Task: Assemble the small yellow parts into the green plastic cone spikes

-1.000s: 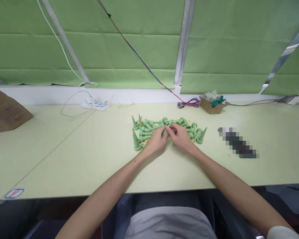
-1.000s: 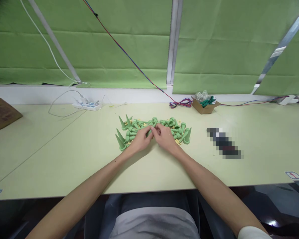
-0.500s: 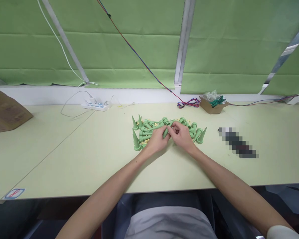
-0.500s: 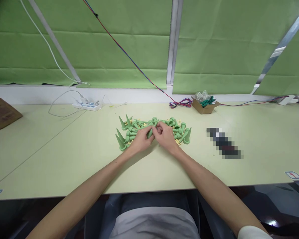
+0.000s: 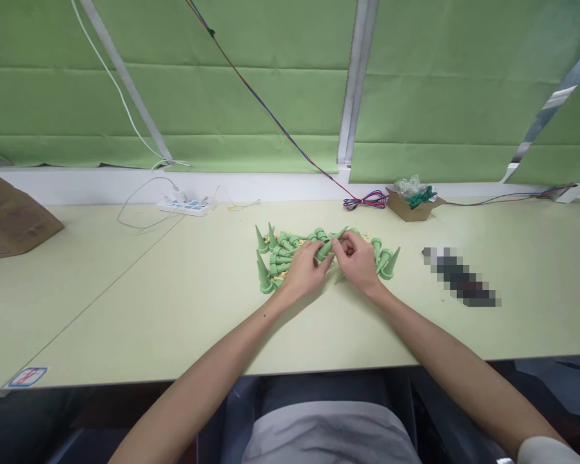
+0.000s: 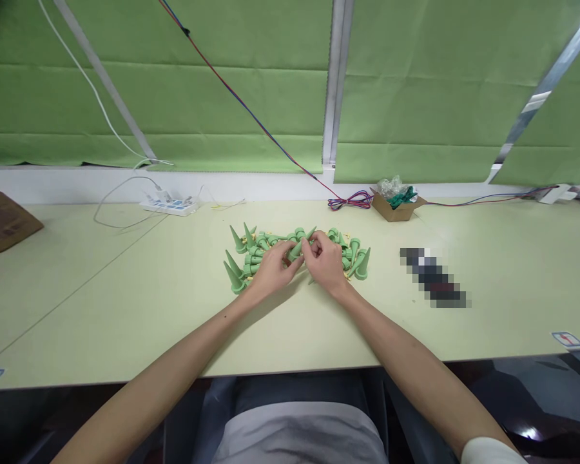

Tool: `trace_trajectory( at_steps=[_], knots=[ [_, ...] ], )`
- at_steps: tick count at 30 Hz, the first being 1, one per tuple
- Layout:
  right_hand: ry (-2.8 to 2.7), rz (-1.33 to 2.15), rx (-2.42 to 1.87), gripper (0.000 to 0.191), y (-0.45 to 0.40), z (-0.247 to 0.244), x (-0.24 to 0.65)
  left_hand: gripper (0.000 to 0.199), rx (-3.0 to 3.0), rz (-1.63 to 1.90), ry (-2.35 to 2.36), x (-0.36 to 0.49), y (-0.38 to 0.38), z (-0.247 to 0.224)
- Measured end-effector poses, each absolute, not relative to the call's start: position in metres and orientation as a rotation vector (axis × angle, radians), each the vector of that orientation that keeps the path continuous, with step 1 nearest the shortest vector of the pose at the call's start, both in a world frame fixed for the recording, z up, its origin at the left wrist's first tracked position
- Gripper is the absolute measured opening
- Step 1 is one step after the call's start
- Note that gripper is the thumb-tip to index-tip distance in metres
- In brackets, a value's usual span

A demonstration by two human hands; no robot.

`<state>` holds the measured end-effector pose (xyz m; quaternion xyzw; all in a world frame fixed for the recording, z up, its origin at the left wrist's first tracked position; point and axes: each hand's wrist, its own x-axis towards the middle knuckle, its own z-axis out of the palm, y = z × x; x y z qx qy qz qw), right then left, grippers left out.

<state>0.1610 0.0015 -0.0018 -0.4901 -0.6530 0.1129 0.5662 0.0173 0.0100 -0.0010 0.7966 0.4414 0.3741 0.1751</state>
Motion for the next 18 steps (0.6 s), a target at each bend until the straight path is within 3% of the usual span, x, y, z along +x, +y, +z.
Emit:
trace_trajectory(
  at_steps=[5, 18],
  knots=[
    [-1.570, 0.218, -1.146, 0.023, 0.0010, -0.0025, 0.1611, 0.029, 2.215, 1.100, 1.252, 0.0147, 0.0089, -0.0029],
    [-1.637, 0.218, -1.133, 0.023, -0.0019, -0.0019, 0.1597, 0.018, 2.339, 1.164, 1.369, 0.0070, 0.0151, 0.0013]
  ],
)
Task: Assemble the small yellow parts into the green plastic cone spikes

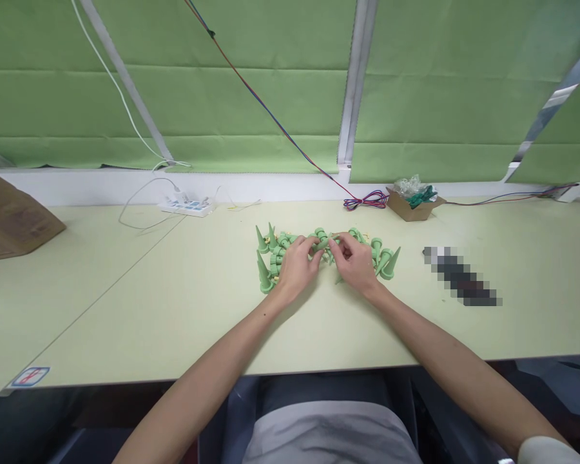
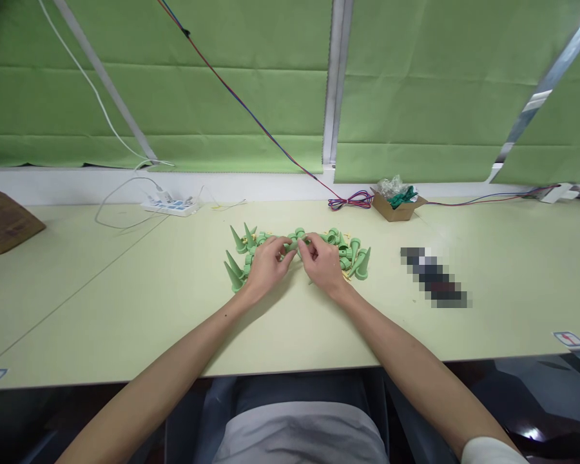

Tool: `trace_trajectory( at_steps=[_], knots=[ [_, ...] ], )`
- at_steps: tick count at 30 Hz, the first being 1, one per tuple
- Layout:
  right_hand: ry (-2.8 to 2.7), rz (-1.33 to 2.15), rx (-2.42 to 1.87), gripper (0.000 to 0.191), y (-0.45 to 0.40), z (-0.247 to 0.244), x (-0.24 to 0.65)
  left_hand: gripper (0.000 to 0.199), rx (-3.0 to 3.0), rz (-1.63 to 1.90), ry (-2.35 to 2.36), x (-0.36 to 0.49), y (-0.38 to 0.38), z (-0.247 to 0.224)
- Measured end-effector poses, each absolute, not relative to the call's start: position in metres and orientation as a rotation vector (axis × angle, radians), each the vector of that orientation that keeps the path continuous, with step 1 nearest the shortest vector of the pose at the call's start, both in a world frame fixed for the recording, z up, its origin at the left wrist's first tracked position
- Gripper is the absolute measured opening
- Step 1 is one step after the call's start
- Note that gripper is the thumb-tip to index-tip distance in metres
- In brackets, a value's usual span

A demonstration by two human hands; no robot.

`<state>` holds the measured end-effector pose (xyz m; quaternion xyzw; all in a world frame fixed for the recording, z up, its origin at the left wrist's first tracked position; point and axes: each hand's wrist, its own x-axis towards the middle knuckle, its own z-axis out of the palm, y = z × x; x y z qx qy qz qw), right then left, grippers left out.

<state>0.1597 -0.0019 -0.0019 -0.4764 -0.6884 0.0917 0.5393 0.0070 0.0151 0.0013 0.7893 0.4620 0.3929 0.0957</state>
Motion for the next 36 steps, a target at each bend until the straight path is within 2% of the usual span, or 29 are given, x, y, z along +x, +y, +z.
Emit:
trace_trajectory(
  at_steps=[7, 14, 20, 36],
  knots=[
    [-1.605, 0.193, -1.123, 0.027, -0.002, -0.002, 0.159, 0.014, 2.383, 1.064, 1.821, 0.000, 0.016, 0.007],
    [-1.630, 0.130, -1.108, 0.034, 0.000, -0.002, 0.160, 0.025, 2.379, 0.572, 2.126, 0.002, 0.016, 0.014],
    [-1.654, 0.125, -1.122, 0.039, 0.001, -0.004, 0.160, 0.029, 2.378, 0.409, 2.199, 0.000, 0.019, 0.017],
    [-1.709, 0.199, -1.131, 0.043, 0.001, -0.004, 0.160, 0.029, 2.400, 0.322, 2.180, -0.003, 0.026, 0.010]
  ],
)
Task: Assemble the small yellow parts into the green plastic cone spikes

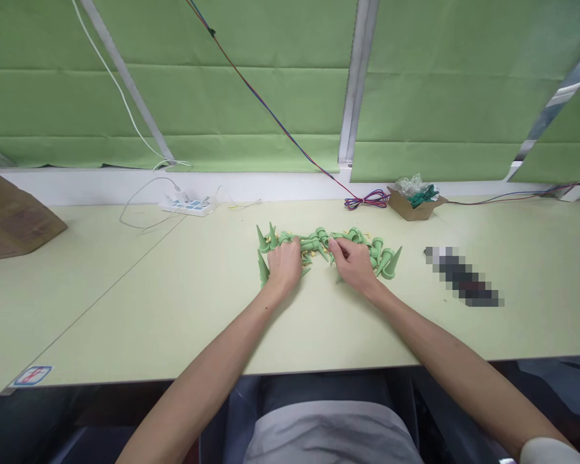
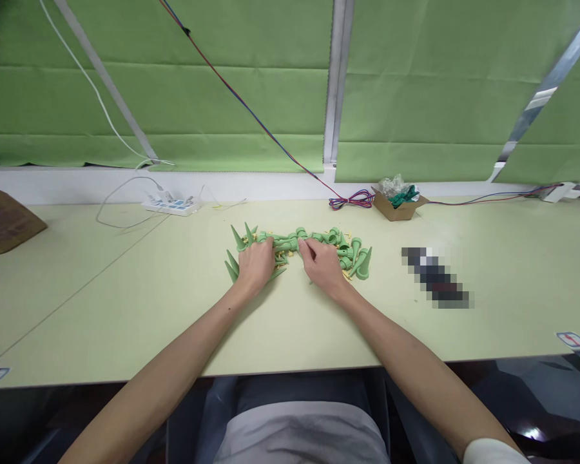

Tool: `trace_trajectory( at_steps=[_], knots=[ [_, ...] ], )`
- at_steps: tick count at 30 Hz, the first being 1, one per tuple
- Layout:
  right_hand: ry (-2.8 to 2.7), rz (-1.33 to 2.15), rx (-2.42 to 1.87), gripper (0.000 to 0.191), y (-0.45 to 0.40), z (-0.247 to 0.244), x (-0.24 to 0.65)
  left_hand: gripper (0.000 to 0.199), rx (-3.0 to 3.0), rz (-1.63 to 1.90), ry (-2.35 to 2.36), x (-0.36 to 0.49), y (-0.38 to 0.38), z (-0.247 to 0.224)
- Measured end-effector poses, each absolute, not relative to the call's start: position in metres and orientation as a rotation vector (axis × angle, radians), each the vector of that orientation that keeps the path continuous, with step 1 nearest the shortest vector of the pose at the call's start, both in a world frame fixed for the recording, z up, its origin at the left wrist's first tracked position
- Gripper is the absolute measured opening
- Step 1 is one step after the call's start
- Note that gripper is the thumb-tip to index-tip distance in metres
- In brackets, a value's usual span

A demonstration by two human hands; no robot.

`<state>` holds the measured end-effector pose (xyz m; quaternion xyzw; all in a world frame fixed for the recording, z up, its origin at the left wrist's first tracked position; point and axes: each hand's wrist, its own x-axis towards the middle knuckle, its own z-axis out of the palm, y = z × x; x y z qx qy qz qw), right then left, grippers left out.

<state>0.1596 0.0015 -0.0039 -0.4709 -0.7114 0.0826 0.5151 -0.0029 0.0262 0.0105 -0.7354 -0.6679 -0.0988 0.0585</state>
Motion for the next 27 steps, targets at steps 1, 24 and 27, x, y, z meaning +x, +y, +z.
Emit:
trace_trajectory(
  at_steps=[1, 24, 27],
  knots=[
    [-1.712, 0.202, -1.132, 0.044, 0.002, -0.004, 0.160, 0.030, -2.237, -0.297, -2.024, -0.003, 0.026, 0.010],
    [-1.760, 0.259, -1.169, 0.047, 0.002, -0.006, 0.160, 0.034, -2.414, -0.264, -1.927, 0.008, 0.003, 0.015],
    [-1.761, 0.261, -1.170, 0.048, 0.002, -0.006, 0.160, 0.032, -2.449, -0.198, -1.902, 0.009, 0.001, 0.015]
  ],
)
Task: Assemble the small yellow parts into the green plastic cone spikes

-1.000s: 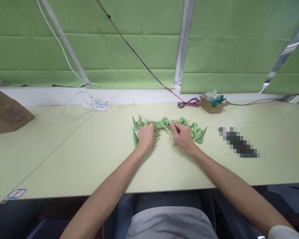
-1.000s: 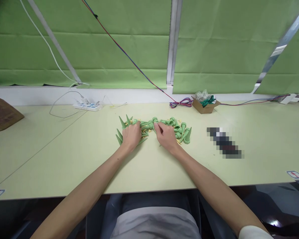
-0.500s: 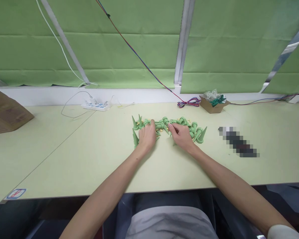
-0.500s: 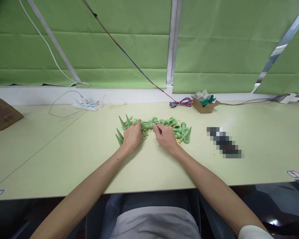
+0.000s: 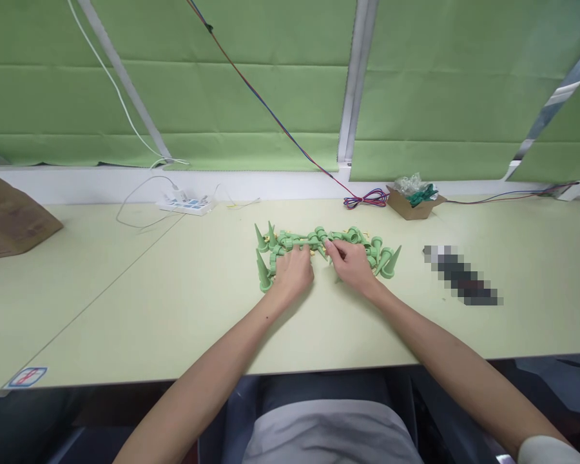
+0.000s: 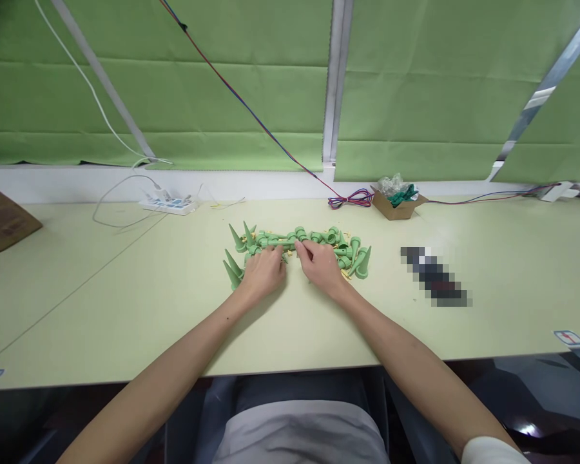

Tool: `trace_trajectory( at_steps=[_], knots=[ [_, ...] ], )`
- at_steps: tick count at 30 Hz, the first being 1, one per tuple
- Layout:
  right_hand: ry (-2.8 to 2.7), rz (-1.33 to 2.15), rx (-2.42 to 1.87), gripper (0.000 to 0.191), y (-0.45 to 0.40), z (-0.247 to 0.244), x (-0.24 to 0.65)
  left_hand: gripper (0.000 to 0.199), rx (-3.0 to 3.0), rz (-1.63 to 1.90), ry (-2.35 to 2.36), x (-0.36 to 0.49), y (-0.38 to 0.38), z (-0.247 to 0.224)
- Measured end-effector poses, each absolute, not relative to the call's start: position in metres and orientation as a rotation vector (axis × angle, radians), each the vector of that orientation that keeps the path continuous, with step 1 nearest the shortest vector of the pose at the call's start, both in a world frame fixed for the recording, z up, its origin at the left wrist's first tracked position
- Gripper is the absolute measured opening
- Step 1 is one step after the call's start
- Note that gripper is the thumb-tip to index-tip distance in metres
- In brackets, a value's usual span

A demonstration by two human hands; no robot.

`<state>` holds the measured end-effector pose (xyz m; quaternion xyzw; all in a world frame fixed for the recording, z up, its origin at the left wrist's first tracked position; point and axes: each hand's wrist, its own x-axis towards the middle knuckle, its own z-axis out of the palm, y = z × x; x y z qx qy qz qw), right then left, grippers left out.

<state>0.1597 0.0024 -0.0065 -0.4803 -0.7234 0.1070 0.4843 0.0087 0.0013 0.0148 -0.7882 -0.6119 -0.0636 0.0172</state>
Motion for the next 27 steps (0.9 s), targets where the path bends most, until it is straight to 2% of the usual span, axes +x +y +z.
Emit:
trace_trajectory(
  at_steps=[12, 27],
  knots=[
    [-1.784, 0.263, -1.178, 0.049, 0.0034, -0.0081, 0.1598, 0.039, -2.528, -0.051, -1.870, 0.0090, -0.0022, 0.0176],
    [-1.798, 0.270, -1.168, 0.049, 0.0043, -0.0081, 0.1595, 0.035, -2.575, -0.024, -1.821, 0.0085, -0.0004, 0.0140]
  ],
)
